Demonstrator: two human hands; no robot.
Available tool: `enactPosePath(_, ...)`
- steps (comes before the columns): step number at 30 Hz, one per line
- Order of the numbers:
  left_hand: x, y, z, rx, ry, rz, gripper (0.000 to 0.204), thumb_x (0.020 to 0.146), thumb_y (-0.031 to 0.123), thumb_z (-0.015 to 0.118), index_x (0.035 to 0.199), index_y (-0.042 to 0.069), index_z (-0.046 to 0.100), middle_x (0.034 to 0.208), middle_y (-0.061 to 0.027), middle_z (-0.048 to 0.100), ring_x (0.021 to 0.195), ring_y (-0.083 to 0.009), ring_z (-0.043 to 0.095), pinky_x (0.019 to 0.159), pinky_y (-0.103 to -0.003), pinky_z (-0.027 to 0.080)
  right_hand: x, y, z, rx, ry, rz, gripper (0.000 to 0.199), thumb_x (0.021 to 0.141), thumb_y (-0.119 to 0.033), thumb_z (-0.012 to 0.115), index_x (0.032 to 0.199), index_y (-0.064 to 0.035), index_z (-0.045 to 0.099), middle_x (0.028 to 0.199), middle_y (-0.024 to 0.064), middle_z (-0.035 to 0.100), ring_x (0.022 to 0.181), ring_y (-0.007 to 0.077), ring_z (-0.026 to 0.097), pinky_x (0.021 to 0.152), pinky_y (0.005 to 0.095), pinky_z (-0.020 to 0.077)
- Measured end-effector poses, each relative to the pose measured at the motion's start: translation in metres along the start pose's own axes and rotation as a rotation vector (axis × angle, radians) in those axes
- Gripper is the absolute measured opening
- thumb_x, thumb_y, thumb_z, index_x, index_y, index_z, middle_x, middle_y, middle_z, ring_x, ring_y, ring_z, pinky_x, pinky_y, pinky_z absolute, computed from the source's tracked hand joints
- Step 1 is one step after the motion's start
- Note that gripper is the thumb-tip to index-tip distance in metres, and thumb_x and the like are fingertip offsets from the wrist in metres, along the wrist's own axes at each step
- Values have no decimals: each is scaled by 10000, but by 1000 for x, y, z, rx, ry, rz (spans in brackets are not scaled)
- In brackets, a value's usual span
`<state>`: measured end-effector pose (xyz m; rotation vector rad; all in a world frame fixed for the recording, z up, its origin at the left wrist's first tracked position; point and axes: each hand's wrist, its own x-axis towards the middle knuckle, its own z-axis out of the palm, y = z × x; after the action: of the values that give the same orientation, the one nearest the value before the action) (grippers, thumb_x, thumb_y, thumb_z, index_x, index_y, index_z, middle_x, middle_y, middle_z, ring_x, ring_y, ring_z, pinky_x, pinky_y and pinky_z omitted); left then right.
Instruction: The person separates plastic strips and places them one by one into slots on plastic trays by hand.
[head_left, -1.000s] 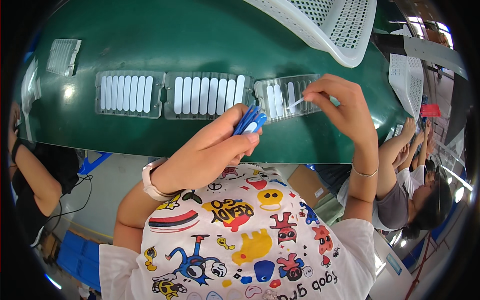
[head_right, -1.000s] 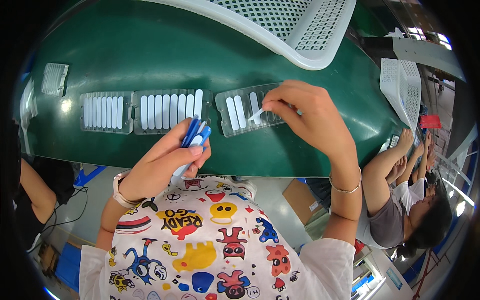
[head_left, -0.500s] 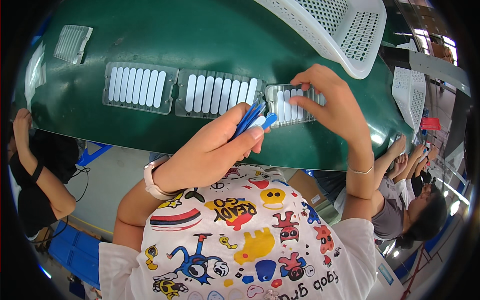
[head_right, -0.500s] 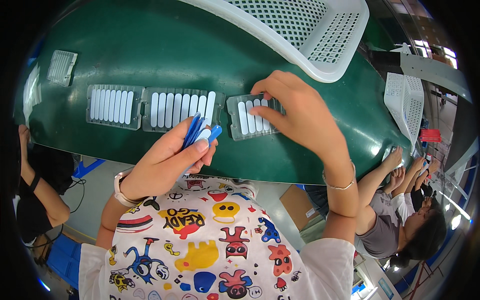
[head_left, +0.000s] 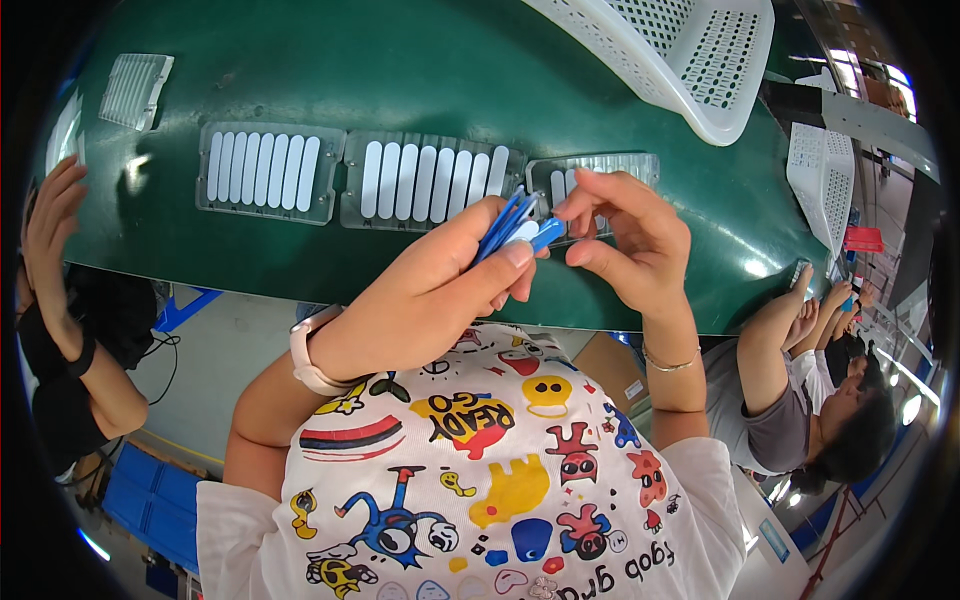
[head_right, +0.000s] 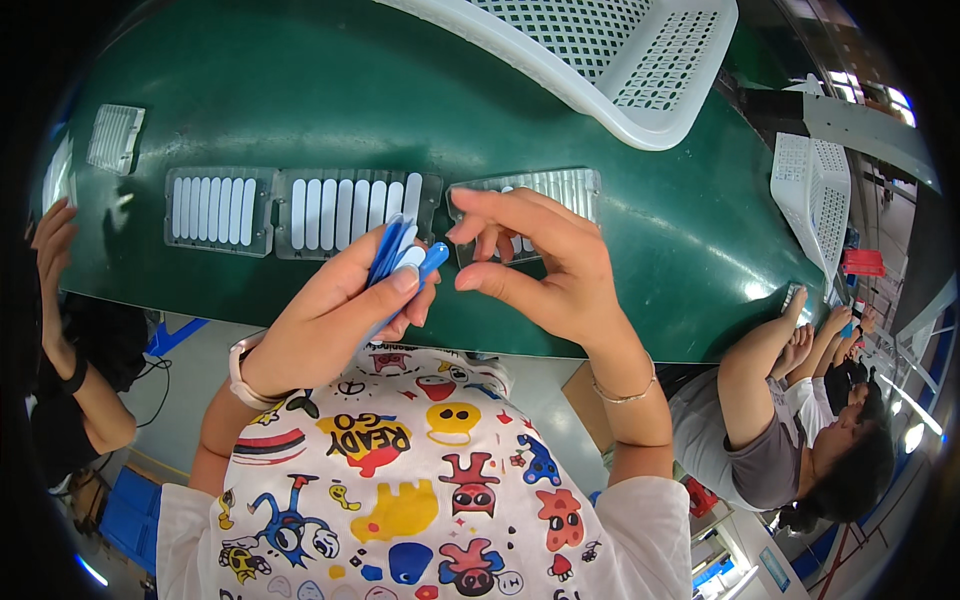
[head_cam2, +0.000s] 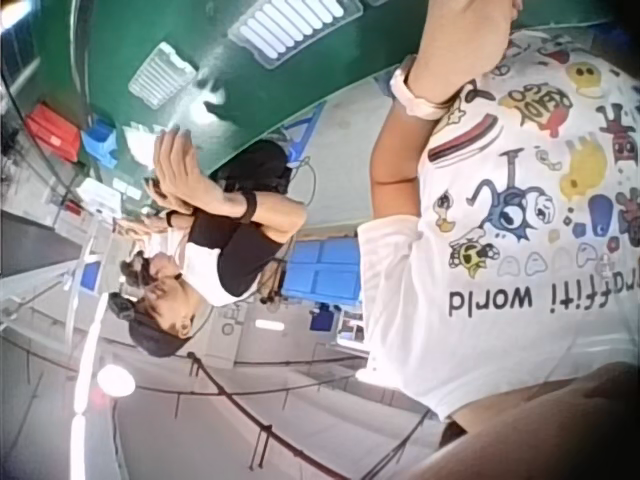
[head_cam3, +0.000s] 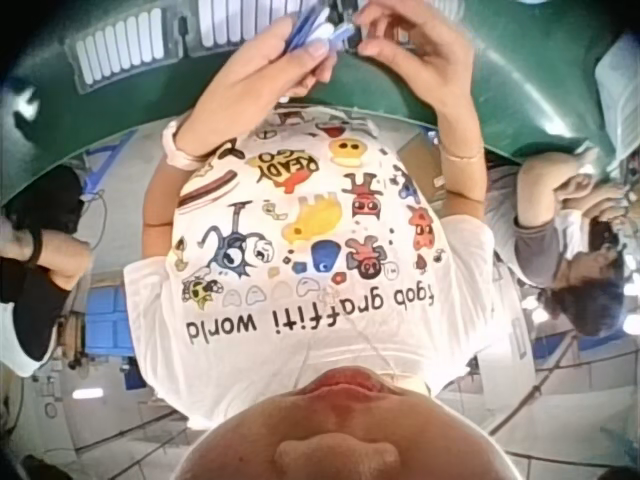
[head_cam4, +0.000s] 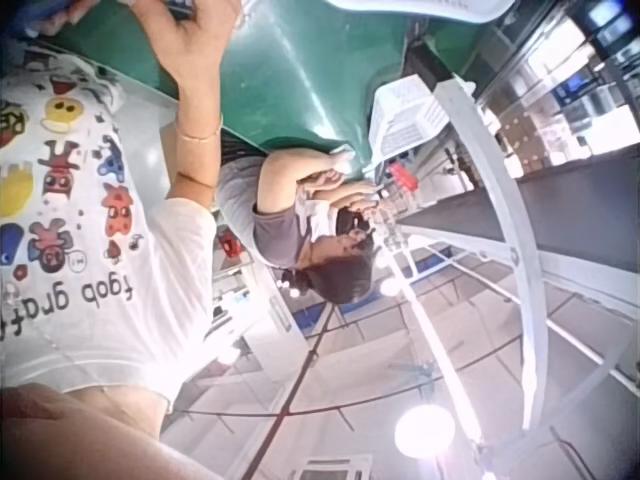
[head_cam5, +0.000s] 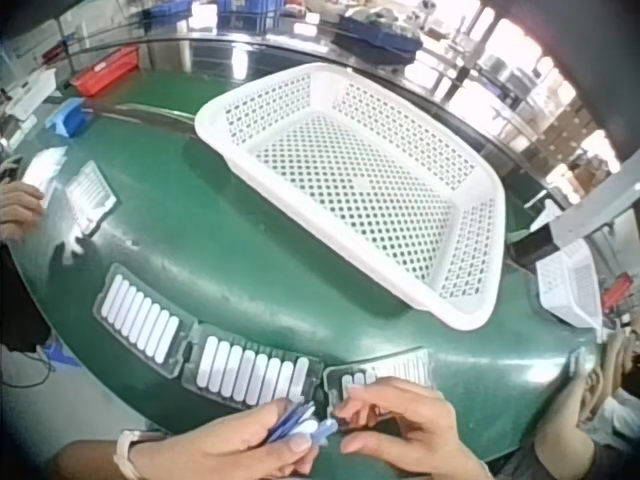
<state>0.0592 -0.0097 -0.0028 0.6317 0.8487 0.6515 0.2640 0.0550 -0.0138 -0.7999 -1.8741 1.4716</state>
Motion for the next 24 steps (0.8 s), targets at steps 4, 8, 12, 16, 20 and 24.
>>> enactPosePath(4,2,-7,4,109,-31,114,168,958,171,445,1036,25,472,821,-3,519,683,-42,428,627,-183,382,-4,4,-1,-34,-61,-90,245,703,4,722,944,-7,680,856,97,641,739,169,597,609,253,467)
enactPosePath(8,-2,-3,4,246,47,173,173,954,168,454,1024,11,475,807,-6,529,681,-45,432,623,-189,378,-3,4,1,-7,-56,-77,260,692,13,725,947,-4,677,872,99,638,746,173,600,623,257,473)
enactPosePath(12,0,0,4,357,66,238,183,948,177,466,1006,5,494,796,-10,542,692,-46,449,617,-188,375,-5,6,0,19,-46,-139,225,687,28,721,906,2,671,864,114,638,758,185,605,635,265,481)
enactPosePath(16,2,-3,4,247,106,185,219,951,210,464,1024,11,515,789,-11,535,698,-47,456,611,-187,379,-3,5,1,126,10,-220,165,719,50,694,867,16,629,846,135,636,755,184,610,631,270,484)
enactPosePath(20,-1,0,0,85,146,77,227,946,207,446,1053,22,524,803,-20,514,732,-54,461,613,-185,370,-5,-12,-26,82,216,194,132,800,32,632,919,16,578,826,111,638,749,153,617,633,244,469)
enactPosePath(24,-2,1,-3,-169,83,-57,288,914,159,402,1138,16,513,866,-52,520,761,-73,452,623,-211,375,4,-4,-51,-500,110,365,146,760,-7,677,899,-21,632,784,37,629,702,109,573,634,250,424)
